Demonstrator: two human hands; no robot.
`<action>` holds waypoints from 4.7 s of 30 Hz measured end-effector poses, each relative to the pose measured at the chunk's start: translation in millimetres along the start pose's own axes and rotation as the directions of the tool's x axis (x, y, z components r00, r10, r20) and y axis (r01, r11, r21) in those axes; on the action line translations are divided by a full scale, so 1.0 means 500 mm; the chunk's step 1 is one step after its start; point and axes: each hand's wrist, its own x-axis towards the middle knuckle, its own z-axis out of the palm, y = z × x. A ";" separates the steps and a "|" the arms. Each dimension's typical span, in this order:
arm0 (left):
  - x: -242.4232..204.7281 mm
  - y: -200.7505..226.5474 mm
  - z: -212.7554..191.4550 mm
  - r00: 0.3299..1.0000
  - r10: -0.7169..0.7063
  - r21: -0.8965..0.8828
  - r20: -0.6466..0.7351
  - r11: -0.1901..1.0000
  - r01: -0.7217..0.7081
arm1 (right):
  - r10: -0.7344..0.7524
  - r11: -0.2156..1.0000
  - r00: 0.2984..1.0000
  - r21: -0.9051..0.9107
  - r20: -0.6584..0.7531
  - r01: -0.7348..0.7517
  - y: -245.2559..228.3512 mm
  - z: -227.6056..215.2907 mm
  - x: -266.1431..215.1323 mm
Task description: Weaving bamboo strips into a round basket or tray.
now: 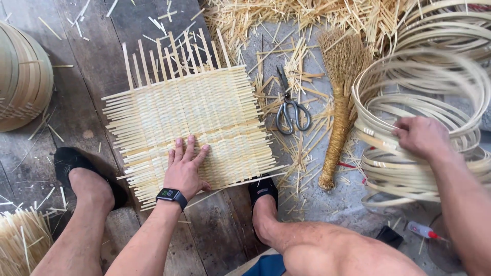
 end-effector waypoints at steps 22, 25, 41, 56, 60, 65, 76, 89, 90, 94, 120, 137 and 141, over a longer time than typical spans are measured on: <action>0.003 -0.005 0.006 1.000 -0.003 -0.019 -0.011 1.000 0.002 | 0.030 0.966 0.983 0.248 0.179 -0.075 0.074 -0.020 0.059; 0.004 -0.003 0.009 1.000 -0.015 -0.001 0.003 1.000 0.015 | 0.029 0.971 0.970 0.225 0.242 -0.085 0.090 0.003 0.077; 0.008 -0.012 0.015 1.000 -0.010 -0.017 -0.004 1.000 0.010 | 0.294 0.920 0.953 0.249 0.069 -0.302 -0.151 0.087 0.233; -0.001 0.010 -0.047 0.996 -0.013 0.022 0.086 1.000 0.011 | -0.316 0.938 0.777 -0.056 -0.544 0.342 -0.077 -0.162 -0.012; 0.048 0.010 -0.101 0.999 -0.043 -0.223 -0.017 0.974 0.038 | -0.249 0.800 0.779 0.331 -0.575 0.500 -0.068 -0.259 0.031; 0.018 0.069 -0.259 0.785 -0.050 -0.787 -0.617 0.010 -0.617 | 0.113 0.621 0.971 0.748 0.209 -0.233 -0.190 -0.364 0.223; -0.067 -0.076 -0.219 0.987 -0.021 -0.682 -0.158 -0.720 -0.124 | -0.627 0.129 0.777 0.977 -0.053 0.171 -0.552 -0.420 -0.128; -0.089 -0.097 -0.158 0.925 -0.300 -0.478 -0.232 -0.793 -0.377 | -0.622 -0.206 0.776 0.978 -0.101 -0.038 -0.623 -0.344 -0.170; -0.100 -0.094 -0.180 0.922 -0.303 -0.474 -0.244 -0.792 -0.385 | -0.624 -0.209 0.773 0.978 -0.112 -0.027 -0.625 -0.328 -0.163; -0.125 -0.107 -0.230 0.975 -0.190 -0.607 -0.119 -0.763 -0.223 | -0.627 -0.367 0.765 0.922 -0.149 -0.121 -0.613 -0.256 -0.135; -0.053 -0.215 -0.217 0.970 -0.241 -0.796 -0.043 -0.578 -0.179 | -0.562 -0.294 0.827 0.943 -0.037 -0.158 -0.653 -0.207 -0.113; 0.077 -0.278 0.048 0.730 -0.599 -0.932 -0.330 0.331 -0.149 | -0.255 0.507 0.958 0.826 -0.129 0.246 -0.739 -0.003 -0.128; 0.079 -0.280 0.052 0.763 -0.567 -0.793 -0.309 0.597 0.123 | -0.289 0.612 0.920 0.688 -0.264 0.390 -0.747 0.058 -0.087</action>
